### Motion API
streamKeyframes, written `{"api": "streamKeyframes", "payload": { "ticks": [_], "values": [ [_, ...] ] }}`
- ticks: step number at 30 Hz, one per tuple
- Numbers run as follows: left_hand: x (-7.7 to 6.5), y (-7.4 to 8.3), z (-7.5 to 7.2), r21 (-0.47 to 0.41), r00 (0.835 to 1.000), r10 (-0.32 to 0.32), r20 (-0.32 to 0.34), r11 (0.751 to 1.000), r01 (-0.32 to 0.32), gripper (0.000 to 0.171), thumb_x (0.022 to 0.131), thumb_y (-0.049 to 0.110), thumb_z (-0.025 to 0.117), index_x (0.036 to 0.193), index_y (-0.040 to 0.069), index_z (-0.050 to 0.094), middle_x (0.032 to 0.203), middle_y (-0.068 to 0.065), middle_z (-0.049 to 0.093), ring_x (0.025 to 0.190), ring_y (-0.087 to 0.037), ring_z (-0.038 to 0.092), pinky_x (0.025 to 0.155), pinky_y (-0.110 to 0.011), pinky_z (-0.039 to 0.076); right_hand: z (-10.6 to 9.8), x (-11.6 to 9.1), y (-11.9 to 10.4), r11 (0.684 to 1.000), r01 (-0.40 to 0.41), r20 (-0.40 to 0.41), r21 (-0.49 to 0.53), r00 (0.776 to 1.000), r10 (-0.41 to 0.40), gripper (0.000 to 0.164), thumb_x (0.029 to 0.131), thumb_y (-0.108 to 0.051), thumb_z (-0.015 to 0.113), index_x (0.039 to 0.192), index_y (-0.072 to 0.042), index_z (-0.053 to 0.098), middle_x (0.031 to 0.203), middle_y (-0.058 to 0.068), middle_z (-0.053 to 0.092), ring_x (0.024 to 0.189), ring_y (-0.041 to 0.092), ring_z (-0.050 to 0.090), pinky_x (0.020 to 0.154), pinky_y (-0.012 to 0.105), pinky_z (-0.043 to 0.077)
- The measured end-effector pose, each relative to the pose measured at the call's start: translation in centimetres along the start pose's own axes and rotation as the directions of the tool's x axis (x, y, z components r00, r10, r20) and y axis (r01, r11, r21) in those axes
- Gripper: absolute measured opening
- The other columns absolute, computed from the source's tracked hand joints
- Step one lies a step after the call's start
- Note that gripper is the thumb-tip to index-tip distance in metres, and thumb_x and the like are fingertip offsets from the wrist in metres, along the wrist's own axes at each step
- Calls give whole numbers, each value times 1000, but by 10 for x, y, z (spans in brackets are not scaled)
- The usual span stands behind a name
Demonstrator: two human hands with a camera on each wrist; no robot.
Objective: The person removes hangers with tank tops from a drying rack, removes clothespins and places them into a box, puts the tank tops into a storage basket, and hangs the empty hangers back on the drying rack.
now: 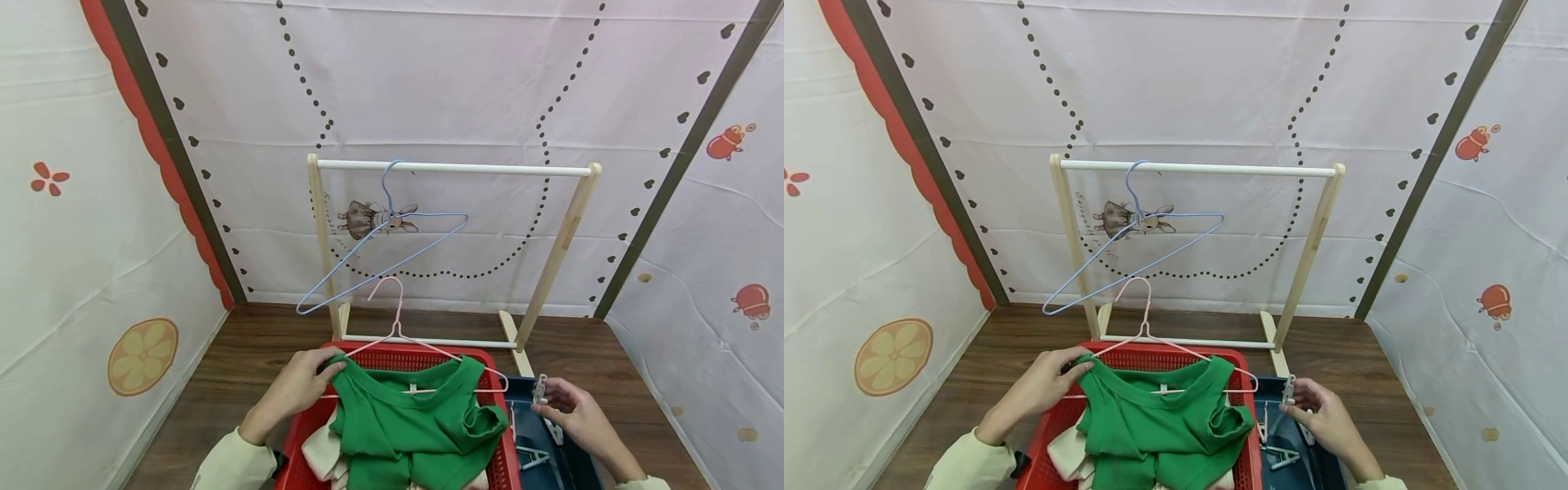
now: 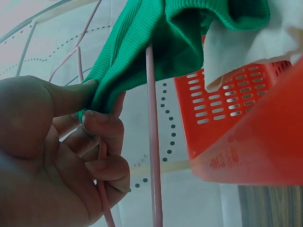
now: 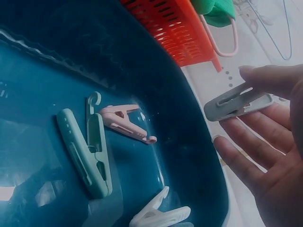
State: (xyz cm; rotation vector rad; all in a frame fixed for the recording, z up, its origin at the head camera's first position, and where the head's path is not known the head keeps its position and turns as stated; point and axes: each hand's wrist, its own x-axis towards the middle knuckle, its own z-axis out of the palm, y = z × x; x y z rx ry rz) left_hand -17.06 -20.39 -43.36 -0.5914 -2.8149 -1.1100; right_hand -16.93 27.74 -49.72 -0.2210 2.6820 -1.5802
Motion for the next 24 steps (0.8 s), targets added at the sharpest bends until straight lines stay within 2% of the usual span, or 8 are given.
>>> {"api": "streamKeyframes", "payload": {
  "ticks": [8,13,17,24],
  "values": [
    [1,-1,0,4,1000,3,-4,1000,-3,9,100,16,59,101,17,68,67,11,52,56,-1,44,56,-22,41,2,-1,4,999,-40,56,-35,998,42,40,84,-12,78,116,4,60,99,11,67,82,8,65,71,26,54],
    [1,-1,0,4,1000,6,-4,1000,-6,9,100,15,59,100,17,68,67,8,54,57,-1,44,57,-22,42,2,0,9,991,18,126,-129,992,-1,42,84,-15,79,115,6,61,99,9,67,82,6,65,72,26,55],
    [1,-1,0,0,1000,7,-1,1000,-7,9,100,15,59,101,16,68,68,5,56,57,-1,45,57,-22,42,1,1,13,985,71,192,-159,981,-39,43,84,-16,78,115,8,61,98,9,68,81,5,64,70,27,55],
    [1,-2,0,1,1000,17,0,1000,-17,9,100,15,59,101,16,68,69,4,58,58,0,45,58,-22,42,2,2,15,982,72,234,-173,972,-30,39,85,-15,77,114,7,62,95,7,68,80,6,64,68,25,55]
  ]
}}
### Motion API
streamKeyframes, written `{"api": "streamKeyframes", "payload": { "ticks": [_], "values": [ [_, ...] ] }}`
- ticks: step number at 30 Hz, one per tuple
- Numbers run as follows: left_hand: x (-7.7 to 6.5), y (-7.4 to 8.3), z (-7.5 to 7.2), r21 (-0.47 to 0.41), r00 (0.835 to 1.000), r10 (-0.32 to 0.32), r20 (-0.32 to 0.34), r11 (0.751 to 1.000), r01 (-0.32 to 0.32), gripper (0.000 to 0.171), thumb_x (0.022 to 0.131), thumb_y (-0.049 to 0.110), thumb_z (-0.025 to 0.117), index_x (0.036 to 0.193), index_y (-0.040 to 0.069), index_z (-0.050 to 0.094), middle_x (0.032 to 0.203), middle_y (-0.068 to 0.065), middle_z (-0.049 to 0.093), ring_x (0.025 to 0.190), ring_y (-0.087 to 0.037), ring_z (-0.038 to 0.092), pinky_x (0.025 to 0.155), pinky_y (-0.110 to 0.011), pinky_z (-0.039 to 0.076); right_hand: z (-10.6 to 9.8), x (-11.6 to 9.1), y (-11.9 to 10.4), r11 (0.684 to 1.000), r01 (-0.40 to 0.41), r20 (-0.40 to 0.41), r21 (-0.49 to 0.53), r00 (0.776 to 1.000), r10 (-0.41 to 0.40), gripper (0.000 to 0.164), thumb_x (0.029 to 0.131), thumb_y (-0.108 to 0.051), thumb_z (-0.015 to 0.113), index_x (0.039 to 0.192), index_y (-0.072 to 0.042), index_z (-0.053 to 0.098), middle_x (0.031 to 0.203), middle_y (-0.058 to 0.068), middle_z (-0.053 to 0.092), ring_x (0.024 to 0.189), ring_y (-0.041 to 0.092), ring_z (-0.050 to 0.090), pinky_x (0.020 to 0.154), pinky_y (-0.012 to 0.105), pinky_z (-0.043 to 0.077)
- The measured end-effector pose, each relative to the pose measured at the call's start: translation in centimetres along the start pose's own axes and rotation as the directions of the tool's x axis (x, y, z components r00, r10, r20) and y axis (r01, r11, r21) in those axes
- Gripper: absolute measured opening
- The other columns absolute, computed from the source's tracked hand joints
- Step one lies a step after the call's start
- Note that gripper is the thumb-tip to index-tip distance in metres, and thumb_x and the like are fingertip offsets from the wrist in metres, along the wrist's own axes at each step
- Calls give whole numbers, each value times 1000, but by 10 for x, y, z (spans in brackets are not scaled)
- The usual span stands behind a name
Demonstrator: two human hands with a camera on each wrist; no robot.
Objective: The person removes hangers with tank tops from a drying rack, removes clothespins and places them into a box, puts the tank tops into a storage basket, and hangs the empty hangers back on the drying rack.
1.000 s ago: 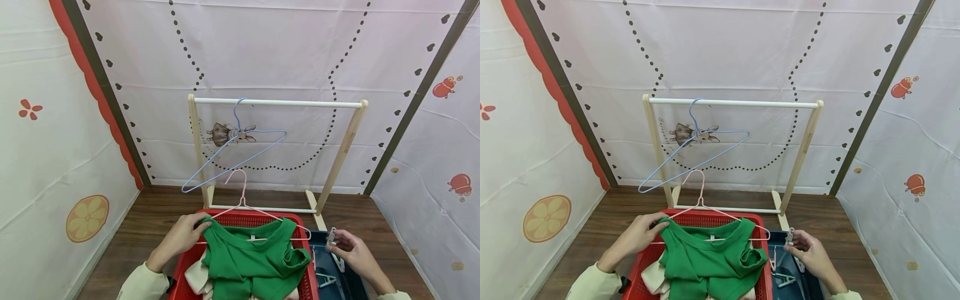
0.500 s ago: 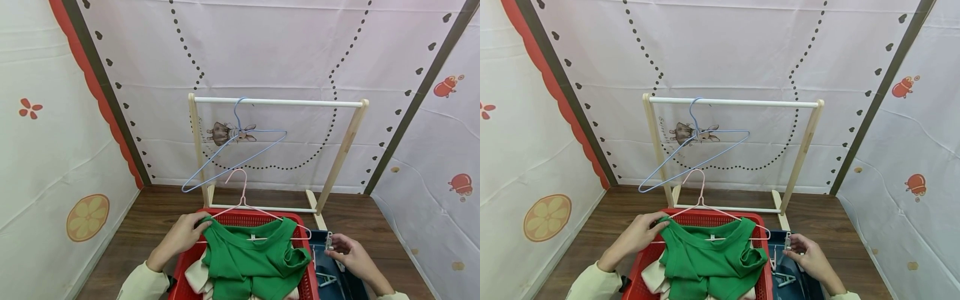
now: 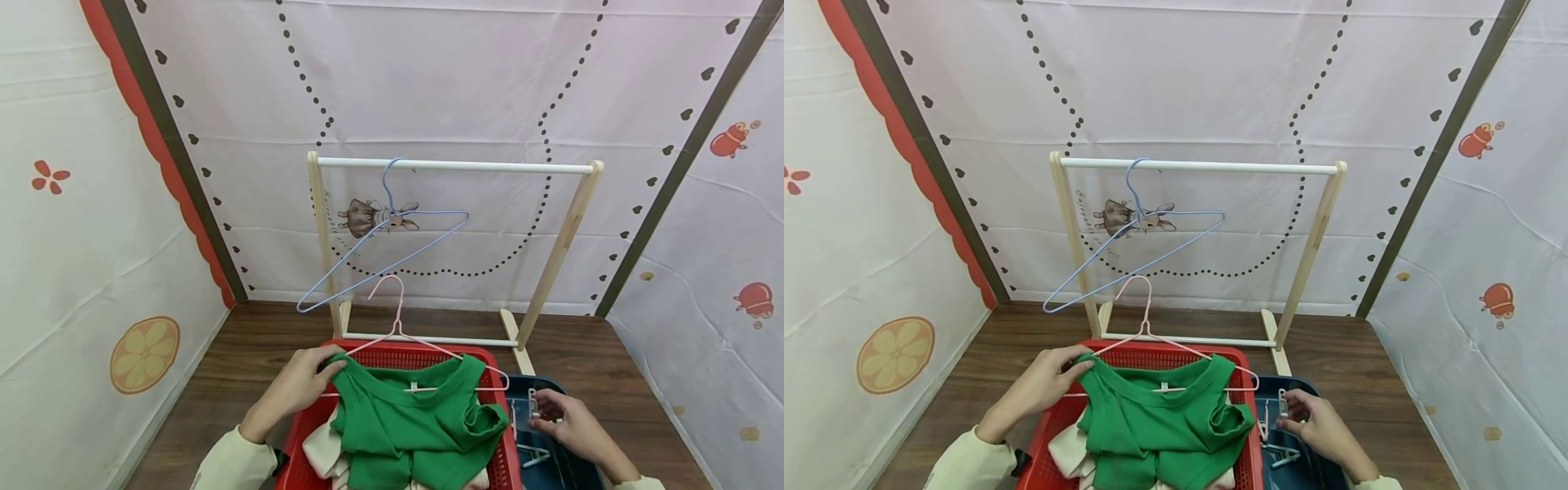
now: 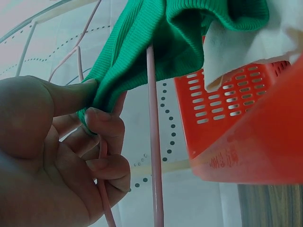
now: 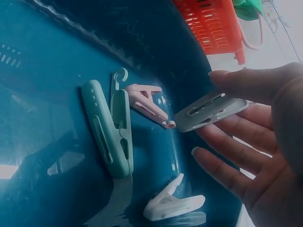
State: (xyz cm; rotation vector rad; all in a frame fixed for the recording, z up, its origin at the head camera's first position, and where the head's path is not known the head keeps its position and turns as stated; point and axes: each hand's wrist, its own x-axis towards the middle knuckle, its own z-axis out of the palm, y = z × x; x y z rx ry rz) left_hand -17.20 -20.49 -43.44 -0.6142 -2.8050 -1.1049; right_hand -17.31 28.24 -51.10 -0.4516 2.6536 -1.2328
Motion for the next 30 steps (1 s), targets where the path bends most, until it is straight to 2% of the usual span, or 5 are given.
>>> {"api": "streamKeyframes", "payload": {
  "ticks": [9,20,25,30],
  "values": [
    [0,1,0,6,1000,-11,4,1000,11,9,100,15,59,101,16,68,68,10,55,58,-1,45,59,-22,42,1,1,2,998,-61,63,24,996,59,43,84,-18,78,115,7,62,94,6,68,81,13,64,68,24,54],
    [-2,2,0,5,1000,-14,2,1000,14,9,100,16,60,101,17,68,71,7,58,61,-2,48,61,-22,43,3,3,2,998,-14,78,66,997,9,39,88,-14,75,117,7,61,102,14,69,83,9,65,70,25,54],
    [-2,2,-1,12,1000,-7,-1,1000,7,8,99,16,60,100,17,68,71,9,58,63,-1,48,62,-22,43,2,6,-6,999,30,25,45,999,-31,34,90,-15,72,116,6,63,103,13,70,84,6,66,71,25,55],
    [-2,2,-1,10,1000,1,-7,1000,-1,8,99,16,60,100,18,68,72,10,59,63,-1,48,62,-22,43,-1,12,-25,992,121,-114,-37,986,-125,23,93,-18,70,111,-3,68,99,4,72,83,3,65,69,25,55]
  ]
}}
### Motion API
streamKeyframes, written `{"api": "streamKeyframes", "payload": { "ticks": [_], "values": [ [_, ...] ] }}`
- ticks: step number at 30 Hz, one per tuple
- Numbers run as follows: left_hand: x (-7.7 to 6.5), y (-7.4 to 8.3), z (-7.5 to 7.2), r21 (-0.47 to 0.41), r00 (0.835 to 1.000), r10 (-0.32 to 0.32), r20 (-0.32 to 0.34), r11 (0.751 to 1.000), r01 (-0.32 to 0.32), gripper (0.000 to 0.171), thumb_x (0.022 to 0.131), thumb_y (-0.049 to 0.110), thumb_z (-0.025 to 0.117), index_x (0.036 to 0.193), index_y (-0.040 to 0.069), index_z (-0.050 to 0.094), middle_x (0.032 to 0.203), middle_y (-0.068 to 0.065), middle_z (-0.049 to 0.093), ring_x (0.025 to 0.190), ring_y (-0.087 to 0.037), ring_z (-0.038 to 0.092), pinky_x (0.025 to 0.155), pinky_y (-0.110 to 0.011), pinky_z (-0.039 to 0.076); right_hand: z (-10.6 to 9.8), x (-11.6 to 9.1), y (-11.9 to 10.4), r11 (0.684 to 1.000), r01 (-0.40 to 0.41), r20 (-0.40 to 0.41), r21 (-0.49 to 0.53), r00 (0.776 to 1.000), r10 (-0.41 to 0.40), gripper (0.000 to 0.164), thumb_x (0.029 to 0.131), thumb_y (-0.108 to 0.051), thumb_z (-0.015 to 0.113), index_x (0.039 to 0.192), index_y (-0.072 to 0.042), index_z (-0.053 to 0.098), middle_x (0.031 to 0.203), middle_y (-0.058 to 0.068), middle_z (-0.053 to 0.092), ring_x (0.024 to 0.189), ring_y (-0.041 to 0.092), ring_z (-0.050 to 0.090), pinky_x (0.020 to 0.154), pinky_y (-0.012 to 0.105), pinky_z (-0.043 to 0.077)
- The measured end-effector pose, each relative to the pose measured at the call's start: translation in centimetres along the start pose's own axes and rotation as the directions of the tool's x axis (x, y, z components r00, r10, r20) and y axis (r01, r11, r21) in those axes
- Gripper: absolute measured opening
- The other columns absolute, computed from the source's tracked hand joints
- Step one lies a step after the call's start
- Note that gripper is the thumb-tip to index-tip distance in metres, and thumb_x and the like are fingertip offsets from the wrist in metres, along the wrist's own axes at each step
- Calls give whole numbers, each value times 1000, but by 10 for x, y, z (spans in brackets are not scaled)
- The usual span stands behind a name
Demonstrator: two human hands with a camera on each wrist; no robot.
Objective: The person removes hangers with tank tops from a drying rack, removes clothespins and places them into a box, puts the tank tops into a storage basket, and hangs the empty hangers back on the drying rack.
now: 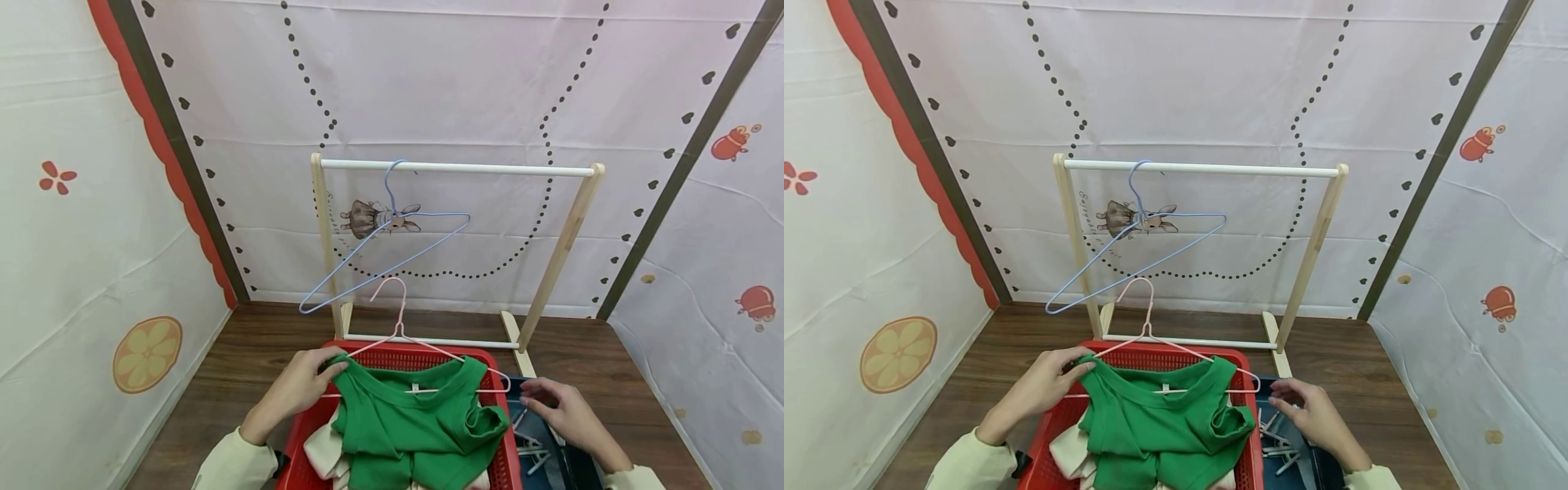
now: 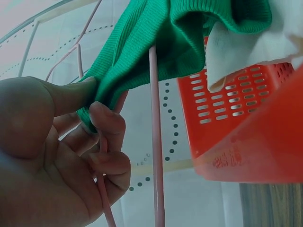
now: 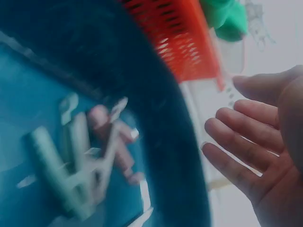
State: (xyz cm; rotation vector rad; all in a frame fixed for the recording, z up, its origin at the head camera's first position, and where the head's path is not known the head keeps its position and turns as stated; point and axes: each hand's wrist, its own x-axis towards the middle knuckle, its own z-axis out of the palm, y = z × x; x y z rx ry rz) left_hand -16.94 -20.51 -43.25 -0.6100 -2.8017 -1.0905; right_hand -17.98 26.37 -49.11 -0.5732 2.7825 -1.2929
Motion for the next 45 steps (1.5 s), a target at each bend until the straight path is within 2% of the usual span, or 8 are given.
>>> {"api": "streamKeyframes", "payload": {
  "ticks": [3,7,17,26,28,33,37,45],
  "values": [
    [0,0,0,1,1000,-3,-1,1000,3,8,99,16,60,100,18,68,72,9,59,61,-1,47,61,-22,42,-1,9,-13,999,35,-83,-41,996,-38,18,93,-18,70,109,-8,70,100,2,73,84,3,65,71,26,55],
    [-1,0,0,11,1000,-8,0,1000,8,9,99,17,61,101,19,69,73,10,60,61,-1,47,61,-22,42,-2,21,-27,993,99,-126,-61,986,-106,16,94,-17,68,109,-11,70,101,2,73,88,3,65,74,27,56],
    [-2,2,-1,16,1000,12,-13,1000,-12,10,99,18,61,103,19,70,77,10,63,65,-3,49,64,-23,43,8,47,-58,959,283,-98,4,955,-281,17,95,-12,67,110,-4,70,103,6,73,90,6,66,75,26,56],
    [-3,2,-1,7,999,44,-24,999,-44,10,99,18,61,104,20,70,82,10,65,66,-1,48,64,-22,43,19,63,-79,917,388,-95,91,920,-380,18,93,-3,66,112,-1,69,105,13,72,95,11,68,78,25,57],
    [-3,2,-2,-4,998,57,-20,998,-58,11,99,18,61,105,20,70,85,10,67,67,-1,49,65,-22,43,22,65,-82,911,401,-93,96,915,-393,19,93,-3,66,113,-1,68,106,14,72,96,11,68,77,25,57],
    [-3,2,-2,-38,996,89,-3,995,-89,12,99,18,61,107,18,70,92,8,69,69,-3,52,65,-22,44,29,69,-88,919,381,-68,103,924,-376,23,96,-9,64,119,-7,68,112,13,71,99,14,68,81,29,57],
    [-3,2,-2,-42,995,101,2,994,-101,12,99,17,61,107,18,70,94,8,70,72,-4,55,67,-22,46,35,72,-92,919,373,-25,127,927,-373,27,98,-10,61,124,-4,66,117,14,70,103,19,68,84,34,57],
    [-4,4,-3,-37,994,111,5,993,-111,14,98,17,62,109,18,71,99,7,72,80,-3,60,74,-24,52,43,77,-99,910,398,16,114,916,-402,26,98,-14,63,122,-7,69,117,9,71,100,17,69,81,30,56]
  ]
}}
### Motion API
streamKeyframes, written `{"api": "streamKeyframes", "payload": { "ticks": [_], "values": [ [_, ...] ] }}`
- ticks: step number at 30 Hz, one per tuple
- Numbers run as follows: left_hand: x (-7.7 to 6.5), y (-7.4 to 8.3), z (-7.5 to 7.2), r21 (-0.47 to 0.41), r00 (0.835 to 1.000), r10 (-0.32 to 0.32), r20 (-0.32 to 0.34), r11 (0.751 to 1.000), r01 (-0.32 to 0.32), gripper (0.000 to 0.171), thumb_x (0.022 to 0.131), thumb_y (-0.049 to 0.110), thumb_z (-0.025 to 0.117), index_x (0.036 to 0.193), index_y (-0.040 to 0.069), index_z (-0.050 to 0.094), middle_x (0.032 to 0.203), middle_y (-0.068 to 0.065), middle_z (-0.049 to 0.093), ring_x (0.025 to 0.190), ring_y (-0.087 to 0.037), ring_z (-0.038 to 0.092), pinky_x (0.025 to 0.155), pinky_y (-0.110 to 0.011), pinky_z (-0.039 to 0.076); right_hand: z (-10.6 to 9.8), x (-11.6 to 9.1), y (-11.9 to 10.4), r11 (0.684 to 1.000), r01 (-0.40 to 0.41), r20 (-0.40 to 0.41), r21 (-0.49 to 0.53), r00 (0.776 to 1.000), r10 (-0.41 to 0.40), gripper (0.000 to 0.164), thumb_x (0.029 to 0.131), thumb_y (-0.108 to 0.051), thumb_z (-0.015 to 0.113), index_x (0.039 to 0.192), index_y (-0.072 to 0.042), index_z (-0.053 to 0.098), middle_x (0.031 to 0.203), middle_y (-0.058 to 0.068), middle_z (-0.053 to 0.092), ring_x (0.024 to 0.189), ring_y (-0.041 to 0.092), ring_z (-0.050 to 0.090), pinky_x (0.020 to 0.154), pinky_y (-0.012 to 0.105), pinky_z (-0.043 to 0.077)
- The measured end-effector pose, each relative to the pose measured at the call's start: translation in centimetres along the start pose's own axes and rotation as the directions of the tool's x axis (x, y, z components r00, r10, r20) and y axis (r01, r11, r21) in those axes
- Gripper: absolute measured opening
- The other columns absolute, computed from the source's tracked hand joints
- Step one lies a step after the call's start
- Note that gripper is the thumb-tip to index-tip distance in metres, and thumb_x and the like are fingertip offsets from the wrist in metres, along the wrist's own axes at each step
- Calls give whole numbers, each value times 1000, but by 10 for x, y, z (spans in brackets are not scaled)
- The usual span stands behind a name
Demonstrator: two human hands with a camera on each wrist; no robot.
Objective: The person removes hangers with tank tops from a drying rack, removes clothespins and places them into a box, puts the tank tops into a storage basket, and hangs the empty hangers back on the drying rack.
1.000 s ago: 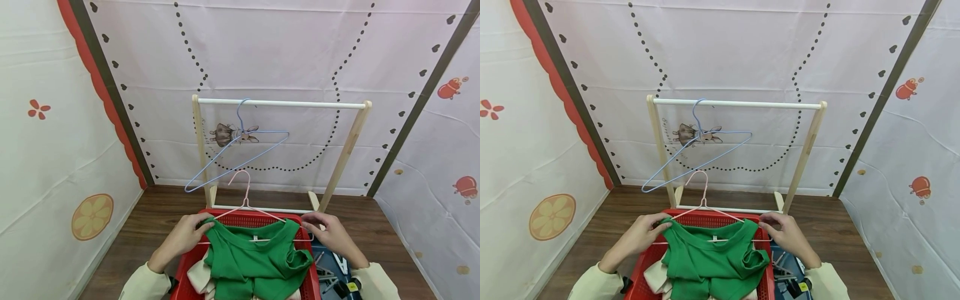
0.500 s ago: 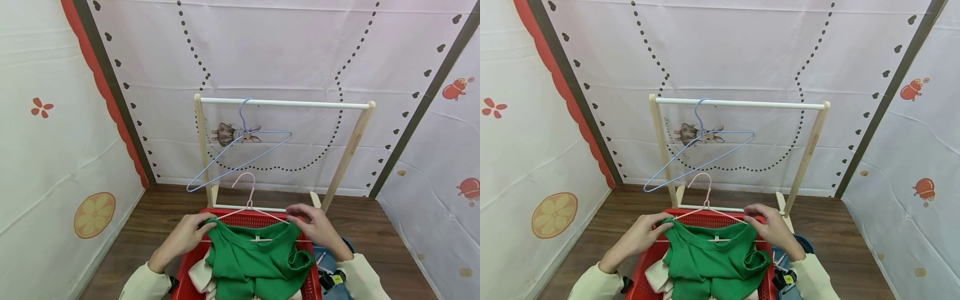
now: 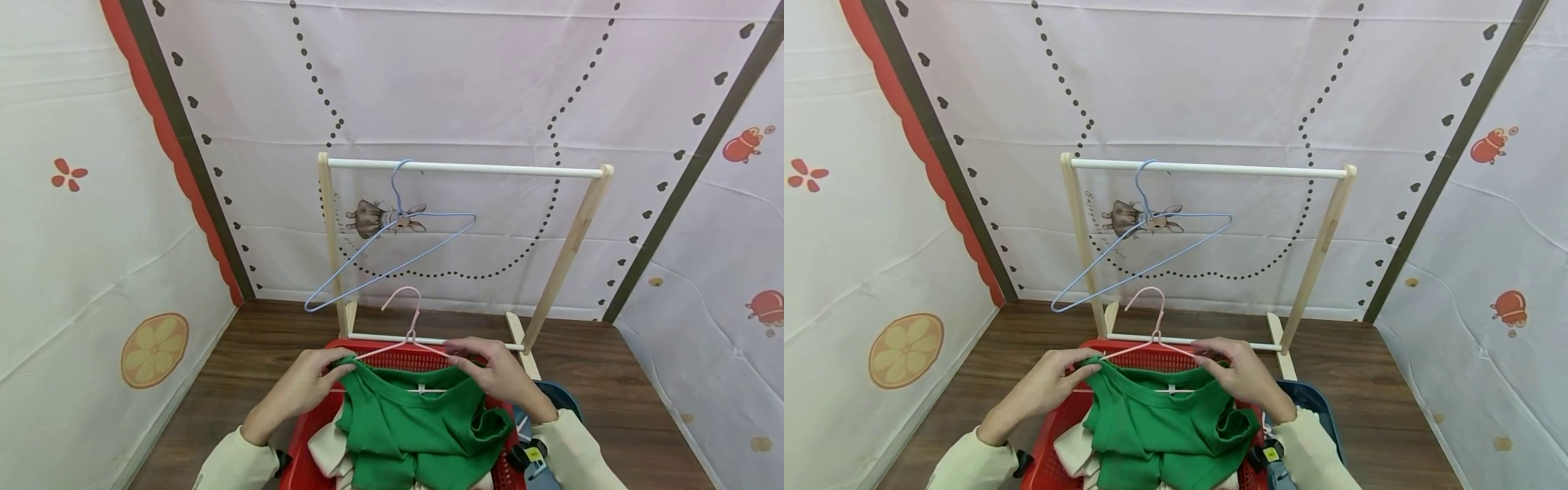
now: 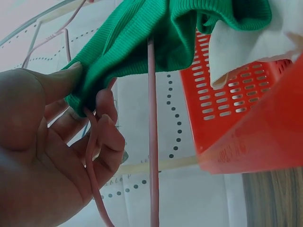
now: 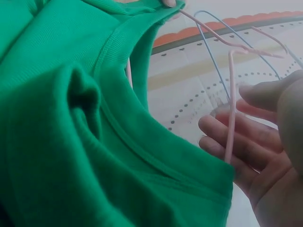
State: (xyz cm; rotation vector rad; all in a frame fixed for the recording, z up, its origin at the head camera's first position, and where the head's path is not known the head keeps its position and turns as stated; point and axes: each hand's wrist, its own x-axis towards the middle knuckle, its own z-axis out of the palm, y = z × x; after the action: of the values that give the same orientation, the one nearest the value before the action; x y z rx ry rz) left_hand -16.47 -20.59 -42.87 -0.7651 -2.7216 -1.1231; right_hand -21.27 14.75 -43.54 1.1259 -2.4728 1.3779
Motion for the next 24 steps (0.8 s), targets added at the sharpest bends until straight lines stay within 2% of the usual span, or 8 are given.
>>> {"api": "streamKeyframes", "payload": {
  "ticks": [5,8,11,14,20,24],
  "values": [
    [0,-1,0,4,1000,11,3,1000,-11,15,99,18,61,110,18,71,102,7,72,85,-4,64,77,-26,54,4,3,-3,1000,26,13,4,1000,-26,25,96,-13,66,120,-11,71,112,7,72,93,15,69,73,29,56],
    [-1,-2,0,5,1000,22,3,1000,-22,15,99,19,61,110,18,72,103,6,72,88,-6,66,79,-27,55,6,4,-4,999,36,20,9,999,-36,25,95,-11,66,119,-9,71,108,9,73,88,15,69,70,28,55],
    [-3,-3,1,8,1000,23,8,1000,-23,15,98,18,61,110,18,72,103,6,72,89,-6,66,79,-27,55,6,5,-12,1000,17,30,10,999,-17,24,94,-6,66,117,-4,71,99,12,73,80,13,68,65,28,53],
    [-4,-3,1,7,1000,23,14,1000,-23,16,99,19,61,111,18,72,103,6,73,89,-6,66,78,-27,55,6,5,-11,1000,22,33,-1,999,-22,21,94,-6,65,114,-5,73,88,10,72,72,14,66,59,27,51],
    [-8,-4,0,-2,999,6,35,1000,-6,19,98,21,61,113,16,72,106,4,73,84,-5,62,73,-24,51,6,3,-1,993,114,22,-31,993,-113,17,95,-8,65,109,-9,74,83,6,68,69,15,64,59,25,51],
    [-10,-6,-1,-3,999,-16,51,1000,17,20,98,21,62,115,17,72,108,5,73,81,-6,60,71,-22,48,2,1,-1,991,129,15,-40,992,-128,16,95,-6,64,107,-11,74,84,5,68,70,14,65,61,25,53]
  ]
}}
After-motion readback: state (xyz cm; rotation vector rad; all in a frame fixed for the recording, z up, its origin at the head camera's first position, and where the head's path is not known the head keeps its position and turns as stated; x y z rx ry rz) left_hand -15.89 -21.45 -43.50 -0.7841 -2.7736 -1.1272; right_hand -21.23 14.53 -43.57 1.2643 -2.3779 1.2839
